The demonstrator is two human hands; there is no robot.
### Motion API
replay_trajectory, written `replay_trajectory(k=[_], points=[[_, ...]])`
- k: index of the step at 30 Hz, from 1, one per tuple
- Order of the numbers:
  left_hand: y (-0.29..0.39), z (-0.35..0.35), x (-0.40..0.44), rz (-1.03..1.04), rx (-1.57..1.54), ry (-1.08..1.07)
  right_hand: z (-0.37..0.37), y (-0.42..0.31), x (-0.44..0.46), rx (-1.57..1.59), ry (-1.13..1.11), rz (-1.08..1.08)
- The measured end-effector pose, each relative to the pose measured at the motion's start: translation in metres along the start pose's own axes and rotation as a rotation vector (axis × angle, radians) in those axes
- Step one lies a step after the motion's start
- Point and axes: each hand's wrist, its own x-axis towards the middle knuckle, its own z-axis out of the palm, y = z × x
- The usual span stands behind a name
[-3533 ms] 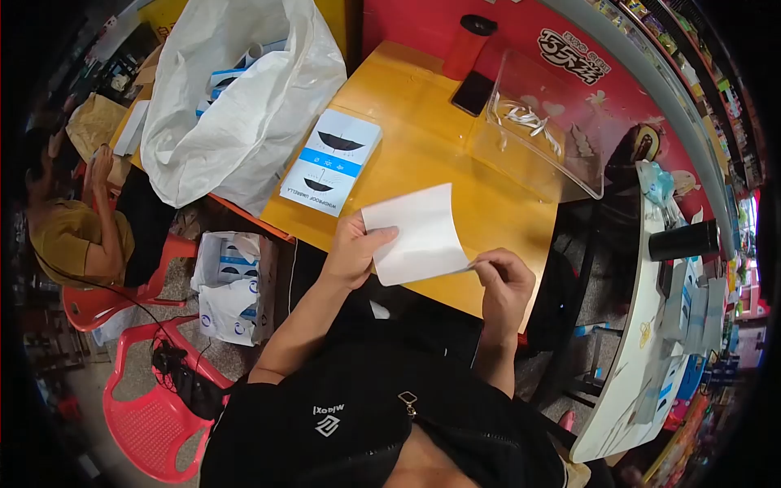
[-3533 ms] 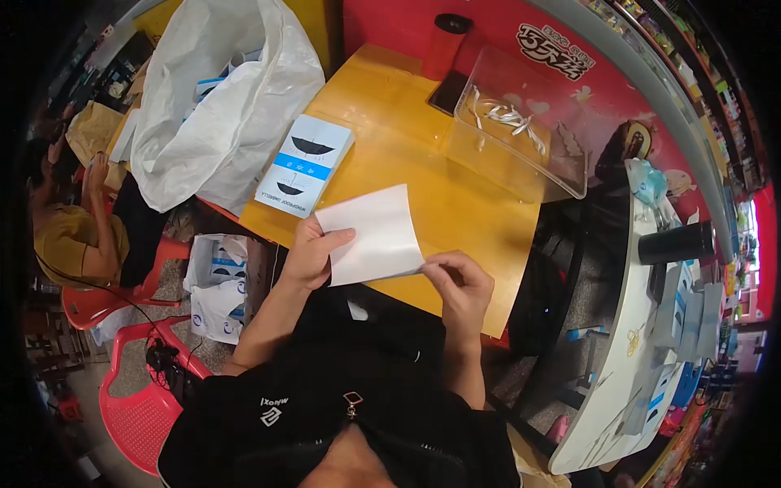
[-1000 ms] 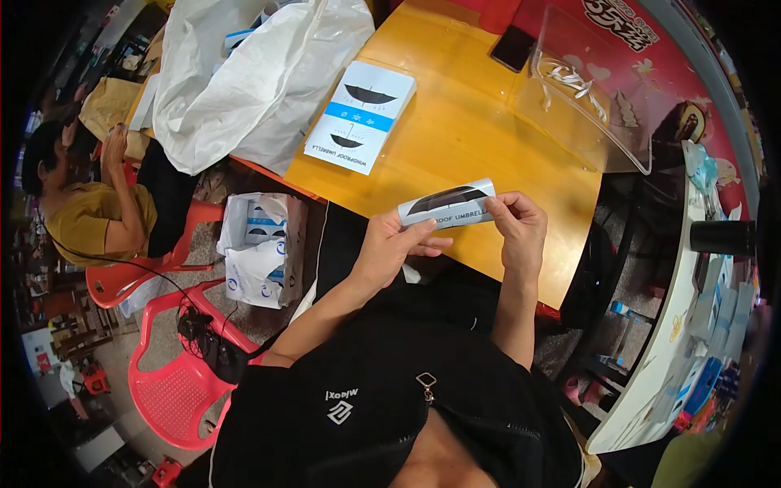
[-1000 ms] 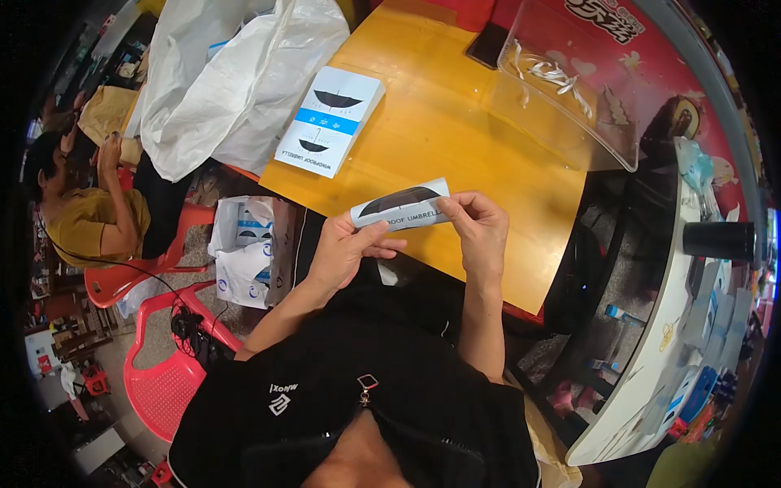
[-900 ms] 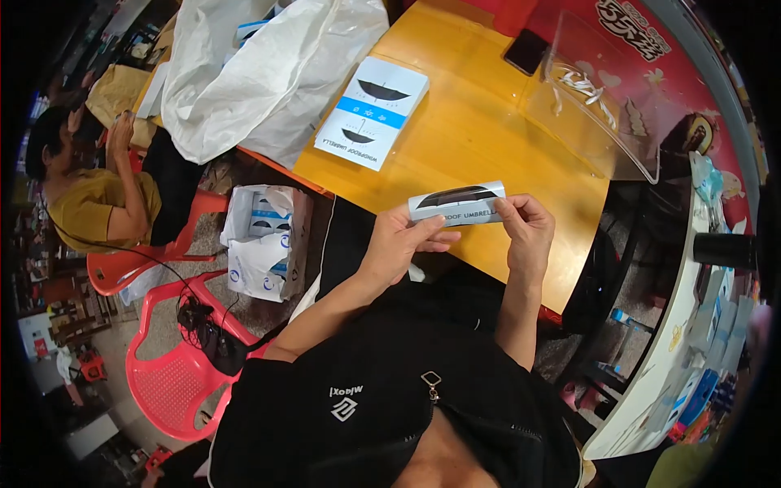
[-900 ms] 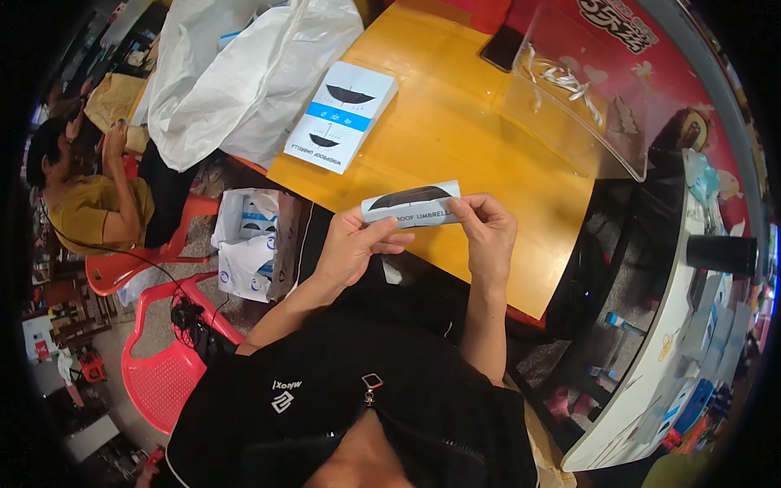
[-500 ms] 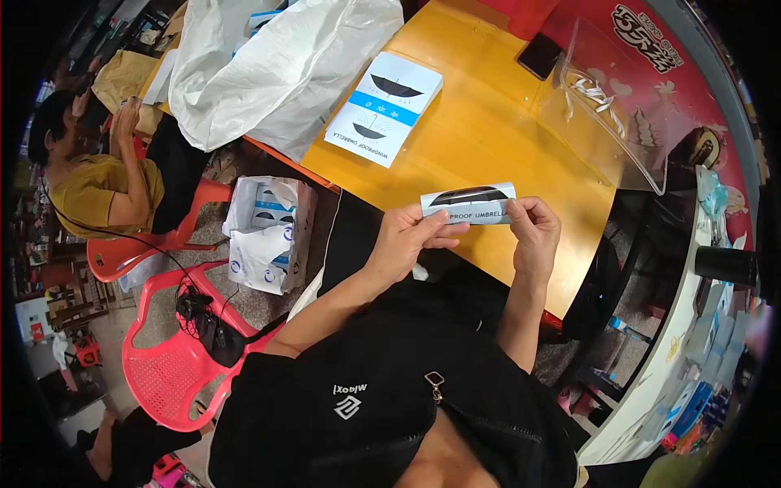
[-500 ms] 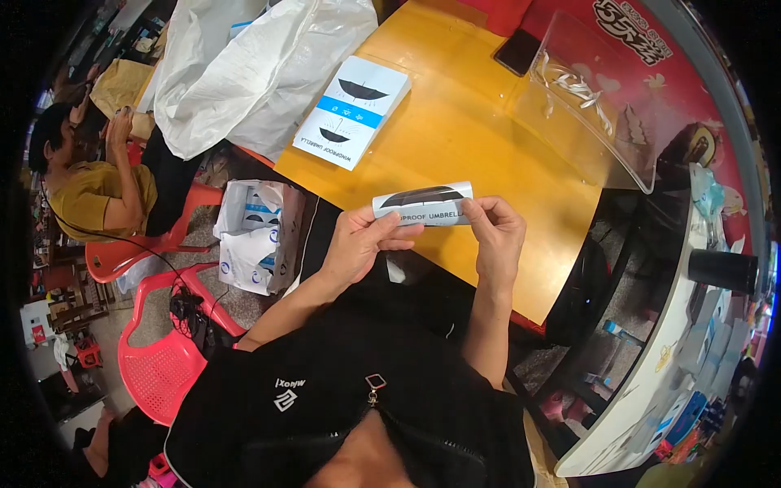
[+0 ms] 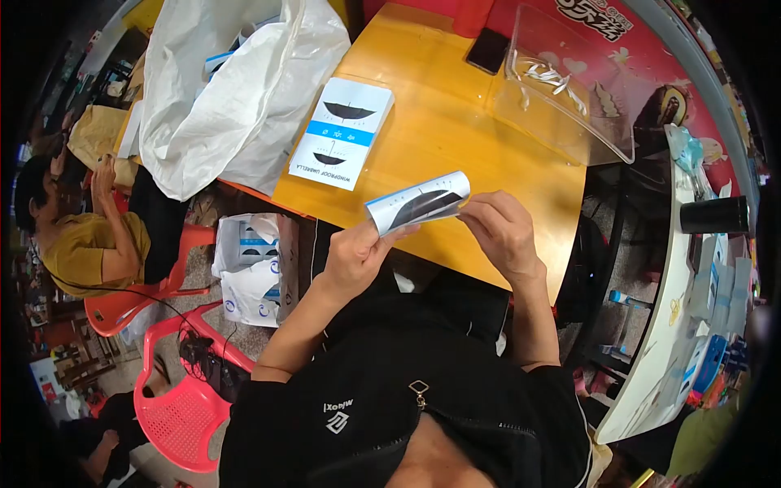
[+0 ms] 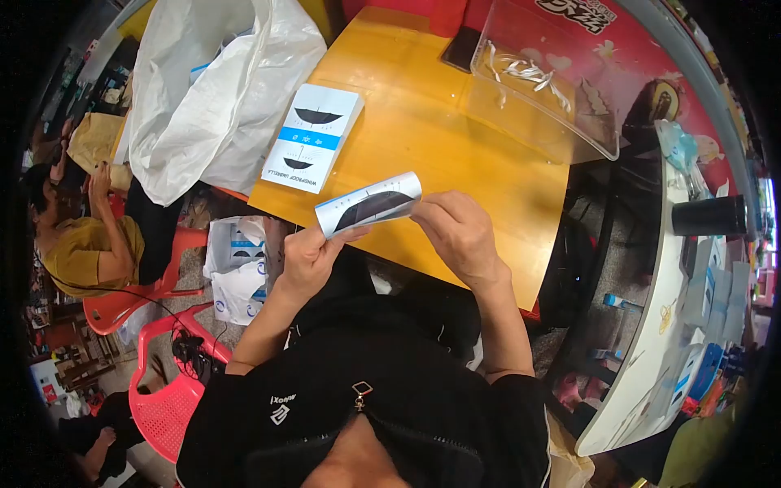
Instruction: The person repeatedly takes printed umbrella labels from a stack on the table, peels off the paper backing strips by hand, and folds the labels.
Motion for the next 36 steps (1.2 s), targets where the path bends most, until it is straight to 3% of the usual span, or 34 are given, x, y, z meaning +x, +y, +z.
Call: replay_trajectory(k=[7, 8, 11, 20, 35, 36], points=[[0.003, 0.001, -0.002, 0.242, 0.274, 0.043, 0.002, 0.005, -0.003, -0.081, 0.027, -0.155], [0.006, 0.001, -0.006, 0.129, 0.268, -0.004, 0.003, 0.006, -0.004, -0.078, 0.023, -0.169], [0.004, 0.004, -0.008, 0.074, 0.242, -0.002, 0.005, 0.008, -0.004, -0.069, -0.004, -0.187], [0.008, 0.002, -0.005, 0.220, 0.430, -0.028, 0.017, 0.006, -0.006, 0.051, -0.033, -0.007], [-0.012, -0.002, -0.010, 0.320, 0.430, -0.009, 0.027, 0.011, -0.011, 0.204, -0.059, 0.149], [-0.013, -0.005, -0.010, 0.317, 0.430, -0.009, 0.018, 0.009, -0.008, 0.307, -0.058, 0.272]])
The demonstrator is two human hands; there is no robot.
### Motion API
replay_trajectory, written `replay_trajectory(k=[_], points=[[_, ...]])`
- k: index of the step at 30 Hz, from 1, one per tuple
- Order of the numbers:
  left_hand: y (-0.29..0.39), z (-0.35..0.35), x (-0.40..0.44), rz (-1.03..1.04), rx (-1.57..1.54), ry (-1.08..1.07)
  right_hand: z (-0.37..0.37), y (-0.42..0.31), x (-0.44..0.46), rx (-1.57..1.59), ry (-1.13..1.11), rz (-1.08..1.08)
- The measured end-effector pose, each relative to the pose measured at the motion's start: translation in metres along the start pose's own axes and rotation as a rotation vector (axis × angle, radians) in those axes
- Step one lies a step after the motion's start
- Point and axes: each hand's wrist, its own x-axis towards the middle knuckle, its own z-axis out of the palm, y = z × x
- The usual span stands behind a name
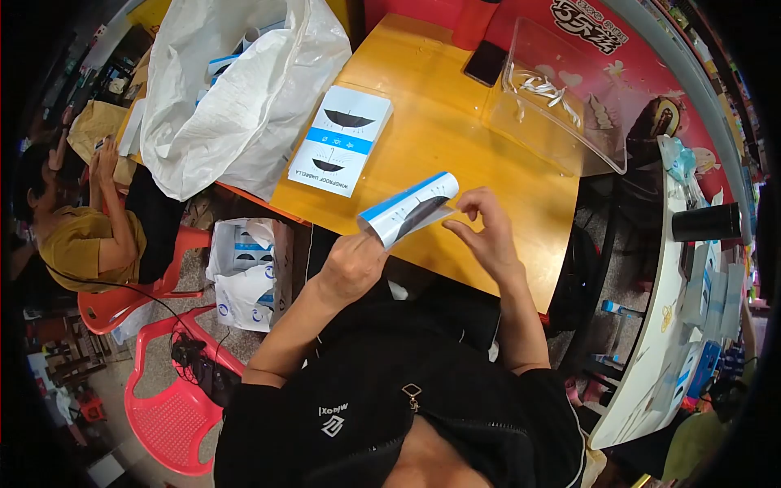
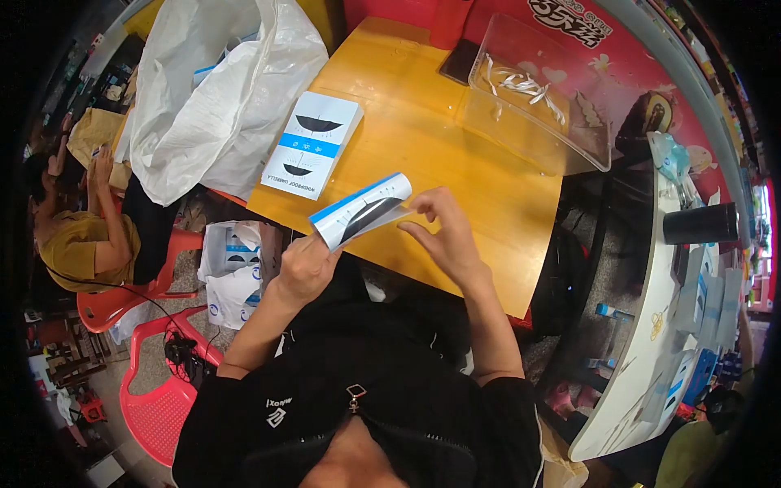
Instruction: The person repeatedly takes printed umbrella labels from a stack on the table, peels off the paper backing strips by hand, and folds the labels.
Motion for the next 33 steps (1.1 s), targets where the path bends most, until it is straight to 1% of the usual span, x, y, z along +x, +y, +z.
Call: replay_trajectory(k=[1, 2, 4, 5, 6, 8, 9, 11, 15, 17, 21, 23, 24, 26, 31, 33], points=[[-0.002, -0.004, -0.001, 0.026, 0.020, -0.005, -0.007, -0.002, 0.000, 0.106, 0.004, 0.122], [-0.003, -0.007, -0.001, 0.053, 0.038, -0.011, -0.010, 0.010, -0.003, 0.254, 0.017, 0.184], [-0.003, -0.011, 0.004, 0.094, 0.017, 0.009, -0.017, 0.012, 0.000, 0.418, 0.017, 0.361], [-0.003, -0.013, 0.006, 0.124, 0.017, 0.002, -0.022, 0.013, 0.001, 0.421, -0.059, 0.376], [-0.002, -0.014, 0.007, 0.154, 0.018, -0.005, -0.022, 0.014, 0.002, 0.422, -0.056, 0.382], [-0.003, -0.017, 0.005, 0.159, 0.016, -0.041, -0.021, 0.016, 0.003, 0.384, -0.198, 0.364], [-0.002, -0.018, 0.004, 0.164, 0.020, -0.071, -0.022, 0.015, 0.003, 0.386, -0.198, 0.366], [-0.001, -0.020, 0.007, 0.175, 0.021, -0.085, -0.024, 0.013, 0.004, 0.472, -0.353, 0.466], [-0.002, -0.020, 0.007, 0.208, 0.041, -0.128, -0.026, 0.013, 0.004, 0.569, -0.376, 0.450], [-0.003, -0.020, 0.007, 0.242, 0.063, -0.143, -0.026, 0.013, 0.004, 0.582, -0.424, 0.506], [-0.012, -0.016, -0.001, 0.328, 0.129, -0.175, -0.022, 0.020, 0.001, 0.515, -0.471, 0.505], [-0.012, -0.017, -0.002, 0.310, 0.110, -0.180, -0.020, 0.012, 0.003, 0.254, -0.473, 0.330], [-0.012, -0.017, -0.002, 0.293, 0.092, -0.184, -0.017, 0.009, 0.003, 0.256, -0.474, 0.331], [-0.012, -0.018, 0.001, 0.312, 0.088, -0.174, -0.013, 0.006, 0.002, 0.096, -0.456, 0.198], [-0.015, -0.016, -0.001, 0.338, 0.071, -0.147, -0.007, 0.007, -0.005, 0.142, -0.441, 0.265], [-0.018, -0.016, -0.008, 0.299, 0.081, -0.227, -0.011, 0.006, -0.009, 0.158, -0.432, 0.294]])
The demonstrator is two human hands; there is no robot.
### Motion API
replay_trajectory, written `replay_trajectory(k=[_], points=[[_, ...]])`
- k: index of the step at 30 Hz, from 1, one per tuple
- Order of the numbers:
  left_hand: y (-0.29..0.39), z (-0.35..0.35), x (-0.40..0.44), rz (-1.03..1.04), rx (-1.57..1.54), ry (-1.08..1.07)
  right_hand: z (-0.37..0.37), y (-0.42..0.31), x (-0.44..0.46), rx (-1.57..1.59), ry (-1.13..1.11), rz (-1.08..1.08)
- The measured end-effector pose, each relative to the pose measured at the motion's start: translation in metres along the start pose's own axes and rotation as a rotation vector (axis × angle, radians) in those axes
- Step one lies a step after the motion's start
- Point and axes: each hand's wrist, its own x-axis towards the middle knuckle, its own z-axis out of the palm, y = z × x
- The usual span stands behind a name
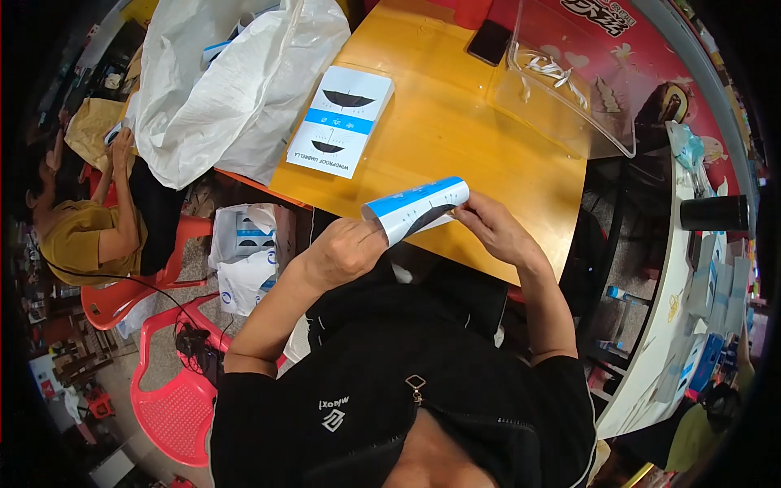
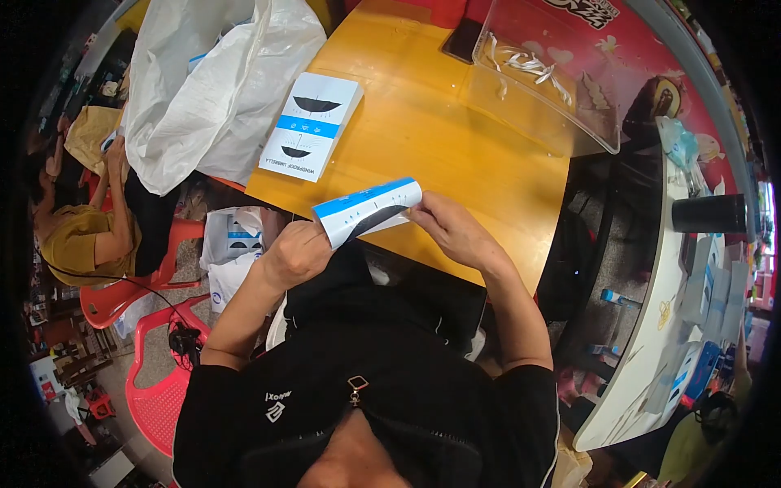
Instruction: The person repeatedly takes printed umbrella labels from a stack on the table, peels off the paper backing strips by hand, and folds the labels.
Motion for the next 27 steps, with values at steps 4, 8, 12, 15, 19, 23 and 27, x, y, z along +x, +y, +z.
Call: replay_trajectory(k=[4, 8, 12, 15, 19, 23, 27], points=[[-0.003, 0.000, 0.001, 0.020, -0.002, -0.047, -0.007, -0.013, -0.016, 0.134, -0.100, 0.125], [-0.014, 0.005, 0.002, 0.023, 0.114, -0.026, -0.011, -0.029, -0.036, 0.347, -0.131, 0.090], [-0.017, 0.003, 0.000, -0.024, 0.129, 0.003, -0.008, -0.030, -0.036, 0.286, 0.182, 0.085], [-0.017, 0.005, 0.000, -0.030, 0.098, 0.012, 0.003, -0.043, -0.024, -0.138, 0.317, -0.085], [-0.012, 0.004, 0.007, -0.007, 0.088, 0.026, 0.026, -0.028, -0.009, -0.500, 0.348, -0.302], [-0.018, 0.009, -0.002, -0.042, 0.074, -0.006, 0.028, -0.046, -0.014, -0.363, 0.215, -0.338], [-0.018, 0.019, -0.004, -0.020, 0.013, 0.024, 0.019, -0.086, -0.028, -0.365, 0.076, -0.317]])
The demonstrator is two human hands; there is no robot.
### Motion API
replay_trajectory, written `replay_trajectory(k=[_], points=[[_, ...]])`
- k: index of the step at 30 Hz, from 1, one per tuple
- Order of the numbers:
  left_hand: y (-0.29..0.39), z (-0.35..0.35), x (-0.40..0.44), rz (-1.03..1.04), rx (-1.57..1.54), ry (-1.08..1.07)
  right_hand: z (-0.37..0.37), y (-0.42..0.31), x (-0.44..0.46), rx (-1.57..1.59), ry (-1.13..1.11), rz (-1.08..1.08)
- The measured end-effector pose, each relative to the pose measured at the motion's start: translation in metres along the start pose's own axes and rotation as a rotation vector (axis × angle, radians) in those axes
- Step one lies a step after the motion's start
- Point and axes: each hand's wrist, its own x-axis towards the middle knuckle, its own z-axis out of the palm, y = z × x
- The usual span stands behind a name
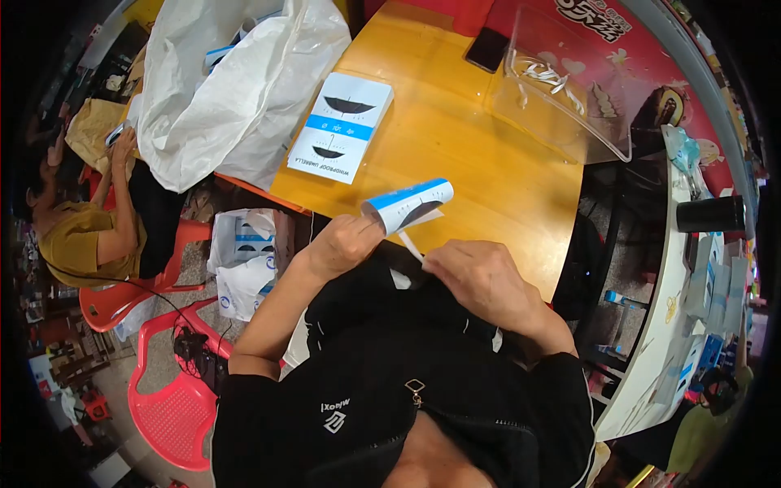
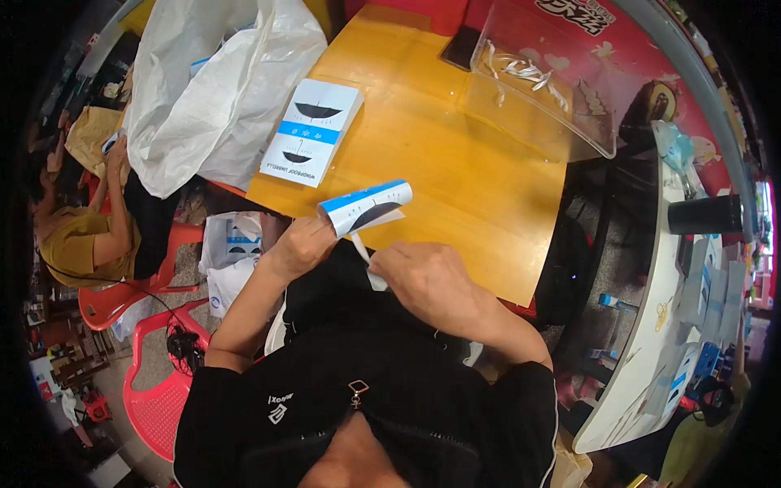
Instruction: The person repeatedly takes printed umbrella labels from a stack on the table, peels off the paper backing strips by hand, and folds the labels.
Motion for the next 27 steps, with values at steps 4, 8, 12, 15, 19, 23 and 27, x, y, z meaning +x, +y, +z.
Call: replay_trajectory(k=[4, 8, 12, 15, 19, 23, 27], points=[[-0.004, -0.001, 0.009, 0.033, 0.040, 0.030, -0.029, -0.013, 0.006, 0.005, -0.123, -0.057], [-0.013, -0.002, 0.005, -0.187, -0.102, 0.099, -0.082, 0.000, 0.010, 0.217, -0.084, -0.065], [0.012, -0.017, 0.020, -0.814, -1.151, 0.322, -0.169, 0.105, 0.039, 0.156, 0.297, 0.337], [0.016, -0.019, 0.023, -1.001, -1.523, 0.464, -0.164, 0.224, 0.036, -0.897, 0.661, 0.264], [0.021, -0.018, 0.024, -1.067, -1.593, 0.527, -0.098, 0.134, 0.047, -0.450, 0.803, 0.041], [0.022, -0.011, 0.029, -1.097, -1.621, 0.591, -0.011, 0.068, 0.032, 0.201, 0.607, 0.032], [0.028, -0.009, 0.033, -1.079, -1.602, 0.593, 0.019, 0.049, 0.031, 0.374, 0.641, 0.161]])
